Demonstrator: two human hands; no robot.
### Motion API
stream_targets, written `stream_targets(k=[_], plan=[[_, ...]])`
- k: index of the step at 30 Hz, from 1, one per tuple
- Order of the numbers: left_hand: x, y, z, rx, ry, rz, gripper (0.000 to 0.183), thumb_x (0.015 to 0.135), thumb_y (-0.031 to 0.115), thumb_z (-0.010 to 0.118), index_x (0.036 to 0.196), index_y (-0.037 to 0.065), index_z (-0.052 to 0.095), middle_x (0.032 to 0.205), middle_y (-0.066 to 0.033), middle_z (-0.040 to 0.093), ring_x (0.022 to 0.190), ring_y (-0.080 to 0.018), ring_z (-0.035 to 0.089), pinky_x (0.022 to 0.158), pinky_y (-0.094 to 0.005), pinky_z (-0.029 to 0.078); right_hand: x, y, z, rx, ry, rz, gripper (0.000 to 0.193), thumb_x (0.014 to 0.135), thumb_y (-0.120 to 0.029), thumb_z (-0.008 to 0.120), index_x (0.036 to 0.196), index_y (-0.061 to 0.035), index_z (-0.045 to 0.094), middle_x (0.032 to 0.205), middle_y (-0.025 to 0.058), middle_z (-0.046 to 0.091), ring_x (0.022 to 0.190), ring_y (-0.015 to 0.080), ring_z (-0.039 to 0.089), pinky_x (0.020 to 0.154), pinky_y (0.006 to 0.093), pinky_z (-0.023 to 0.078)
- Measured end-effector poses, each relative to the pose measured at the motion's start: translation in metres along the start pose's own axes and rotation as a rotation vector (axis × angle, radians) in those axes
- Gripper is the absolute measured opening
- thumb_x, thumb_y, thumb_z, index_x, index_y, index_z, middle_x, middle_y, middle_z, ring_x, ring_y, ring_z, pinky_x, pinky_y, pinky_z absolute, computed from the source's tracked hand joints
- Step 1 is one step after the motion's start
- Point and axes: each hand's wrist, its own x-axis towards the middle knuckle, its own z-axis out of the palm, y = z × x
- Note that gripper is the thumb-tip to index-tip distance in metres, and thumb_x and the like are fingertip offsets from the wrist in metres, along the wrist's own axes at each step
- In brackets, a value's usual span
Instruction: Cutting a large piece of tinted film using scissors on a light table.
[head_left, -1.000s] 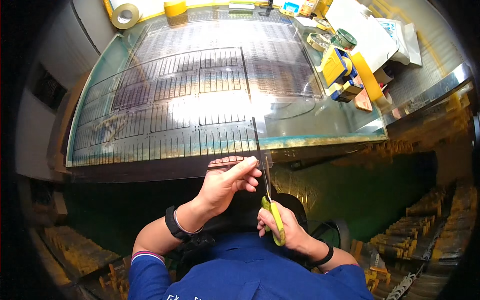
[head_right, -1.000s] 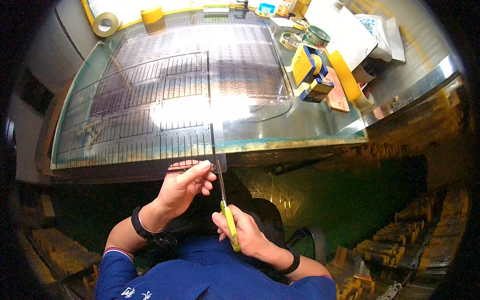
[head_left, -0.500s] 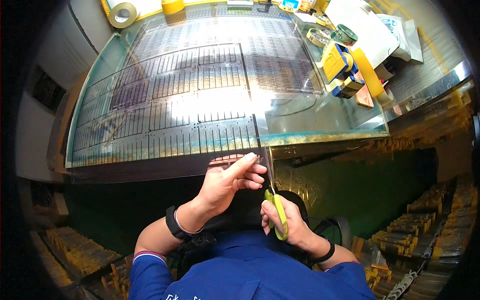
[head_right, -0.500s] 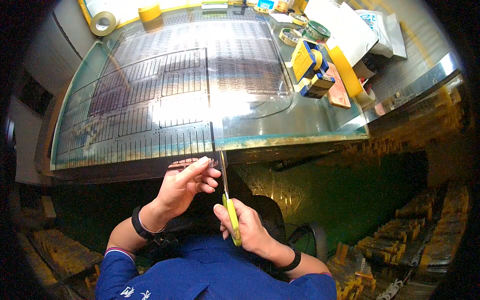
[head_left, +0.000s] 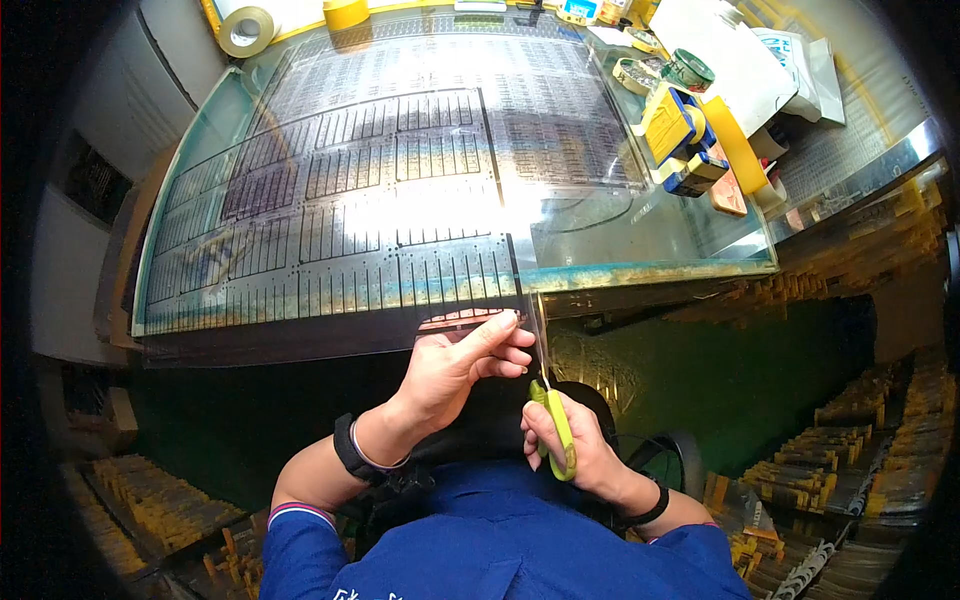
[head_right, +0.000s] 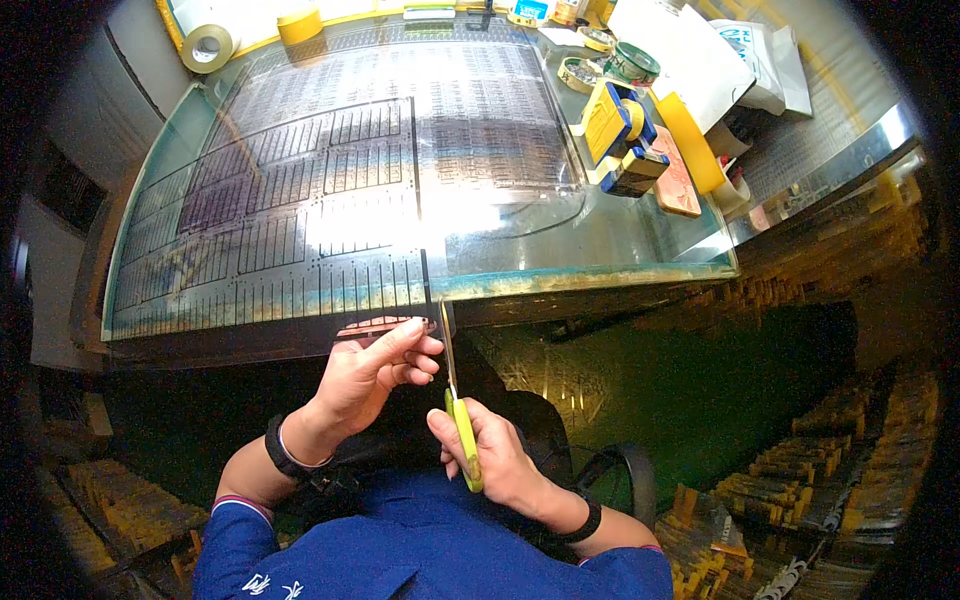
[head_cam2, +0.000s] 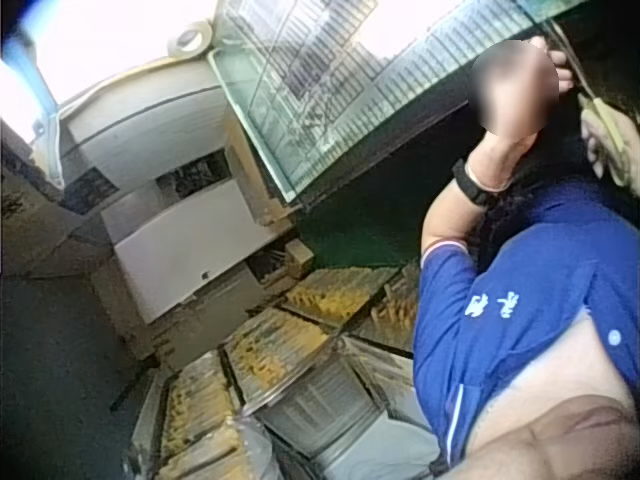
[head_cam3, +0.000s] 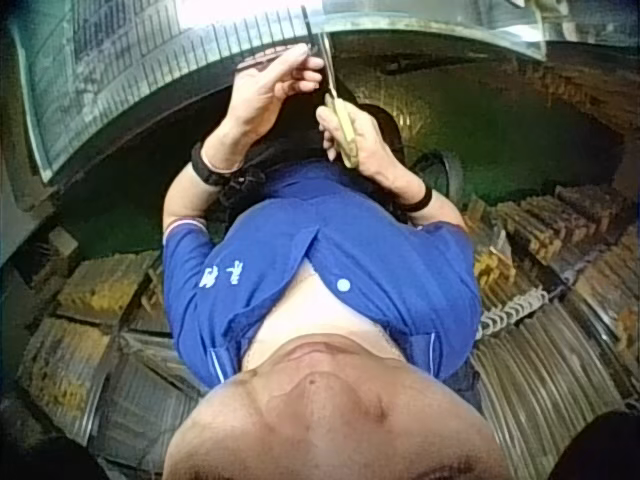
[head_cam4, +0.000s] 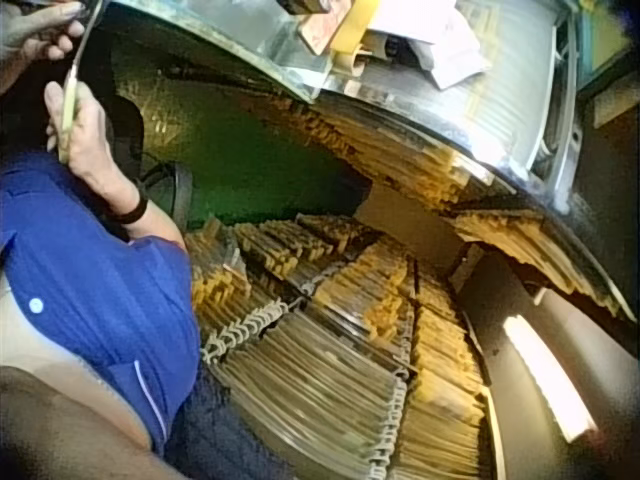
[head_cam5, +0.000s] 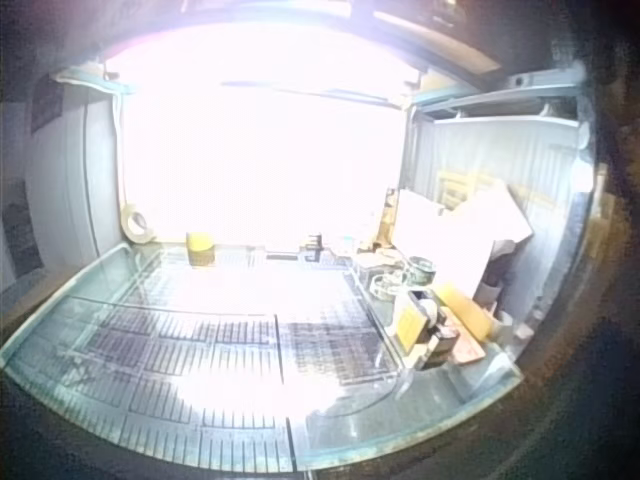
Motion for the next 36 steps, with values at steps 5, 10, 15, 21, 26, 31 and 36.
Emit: stream_targets(k=[5,10,15,21,26,31,36], plan=[[0.0,-0.001,0.0,0.003,-0.004,0.006,0.02,0.084,0.02,0.057,0.093,0.002,0.059,0.083,-0.0085,0.063,0.068,-0.0122,0.06,0.059,-0.0219,0.051,-0.001,-0.002,0.0,0.0,-0.007,-0.013,0.031,0.088,-0.035,0.05,0.082,-0.005,0.049,0.059,0.0012,0.051,0.048,0.0076,0.05,0.044,0.0205,0.04],[0.0,-0.002,0.001,-0.011,-0.006,0.024,0.019,0.084,0.018,0.057,0.093,0.002,0.059,0.083,-0.0092,0.063,0.068,-0.0128,0.061,0.06,-0.0223,0.051,-0.001,-0.001,0.001,0.014,-0.002,-0.014,0.031,0.088,-0.035,0.05,0.081,-0.0052,0.049,0.058,0.0012,0.051,0.048,0.0075,0.05,0.044,0.0204,0.04],[0.0,-0.002,0.002,-0.002,0.004,0.008,0.018,0.084,0.016,0.057,0.093,0.0,0.059,0.082,-0.0097,0.063,0.067,-0.0132,0.061,0.059,-0.0224,0.051,-0.001,-0.001,0.001,-0.008,0.011,-0.023,0.031,0.087,-0.036,0.05,0.079,-0.0053,0.049,0.057,0.0011,0.051,0.047,0.0073,0.049,0.043,0.0206,0.039],[-0.001,-0.001,0.0,0.003,0.017,-0.018,0.019,0.083,0.015,0.059,0.092,-0.001,0.06,0.079,-0.01,0.063,0.064,-0.0141,0.06,0.056,-0.0227,0.049,-0.003,-0.003,0.001,-0.071,0.041,-0.039,0.032,0.087,-0.035,0.052,0.076,-0.0048,0.048,0.056,0.0012,0.05,0.046,0.0069,0.049,0.042,0.021,0.039],[-0.002,-0.001,-0.007,0.046,-0.022,-0.019,0.022,0.083,0.018,0.059,0.095,-0.001,0.06,0.082,-0.011,0.063,0.068,-0.015,0.06,0.06,-0.0241,0.049,-0.004,-0.003,0.001,-0.099,0.045,-0.036,0.034,0.086,-0.036,0.053,0.074,-0.0041,0.048,0.054,0.0019,0.05,0.044,0.0071,0.049,0.04,0.0216,0.038],[-0.004,-0.002,-0.01,0.052,-0.003,-0.044,0.022,0.083,0.017,0.059,0.095,-0.001,0.06,0.081,-0.0107,0.062,0.067,-0.0156,0.06,0.059,-0.0244,0.049,-0.005,-0.007,0.002,-0.145,0.055,-0.003,0.035,0.085,-0.035,0.054,0.072,-0.0036,0.048,0.053,0.0024,0.05,0.043,0.0074,0.05,0.039,0.022,0.039],[-0.007,-0.003,-0.012,0.043,-0.006,-0.05,0.022,0.083,0.017,0.058,0.095,-0.001,0.06,0.079,-0.0101,0.062,0.065,-0.0147,0.059,0.057,-0.0234,0.048,-0.006,-0.01,0.003,-0.192,0.048,0.026,0.034,0.085,-0.034,0.055,0.073,-0.003,0.049,0.053,0.0025,0.05,0.043,0.0073,0.05,0.038,0.0217,0.039]])
